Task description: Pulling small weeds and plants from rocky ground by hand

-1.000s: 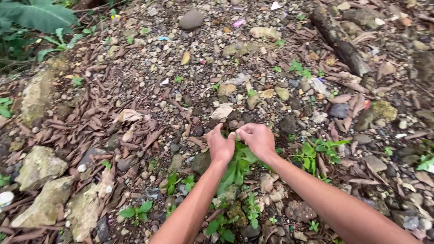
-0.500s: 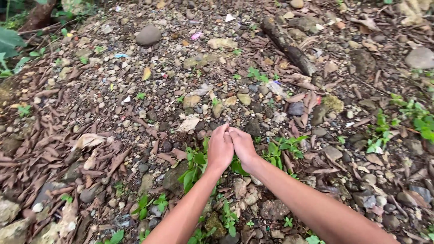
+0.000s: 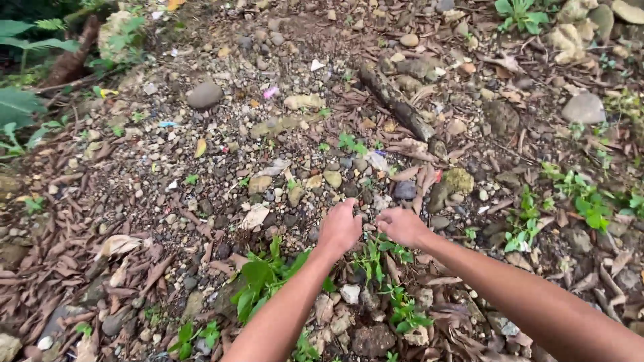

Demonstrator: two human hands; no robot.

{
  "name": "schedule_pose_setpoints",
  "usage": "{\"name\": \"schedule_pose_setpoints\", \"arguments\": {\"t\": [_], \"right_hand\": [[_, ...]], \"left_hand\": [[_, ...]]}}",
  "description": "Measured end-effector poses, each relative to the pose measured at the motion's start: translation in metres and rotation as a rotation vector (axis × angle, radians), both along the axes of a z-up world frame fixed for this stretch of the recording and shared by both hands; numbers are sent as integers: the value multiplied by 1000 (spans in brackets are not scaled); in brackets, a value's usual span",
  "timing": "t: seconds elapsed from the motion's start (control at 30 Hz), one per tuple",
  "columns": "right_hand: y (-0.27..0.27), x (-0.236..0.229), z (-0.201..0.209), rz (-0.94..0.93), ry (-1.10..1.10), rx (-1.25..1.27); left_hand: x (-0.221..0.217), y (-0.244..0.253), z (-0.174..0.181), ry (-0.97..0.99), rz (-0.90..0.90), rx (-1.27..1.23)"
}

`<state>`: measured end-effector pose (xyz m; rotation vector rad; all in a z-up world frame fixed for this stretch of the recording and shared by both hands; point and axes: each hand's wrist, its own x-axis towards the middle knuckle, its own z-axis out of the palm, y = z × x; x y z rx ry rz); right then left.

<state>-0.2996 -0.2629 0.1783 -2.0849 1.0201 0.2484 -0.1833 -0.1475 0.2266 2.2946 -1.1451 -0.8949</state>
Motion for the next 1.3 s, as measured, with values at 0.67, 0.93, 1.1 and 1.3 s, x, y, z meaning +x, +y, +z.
{"name": "schedule_pose_setpoints", "arguments": {"t": [0.67,0.93,1.1,1.3], "right_hand": [[-80,45,9,-62,200,-125],[-121,44,-86,22,472,-242],[-136,59,-68,-121,342,-221],[-159,90,-165,-248,-71,-272]], "left_hand": [[90,-98,-74,78,51,115],[116,-162,-159,21,73,35],[111,-194,-202,-4,168,-76],[152,-193,-193,-18,93,-112]]}}
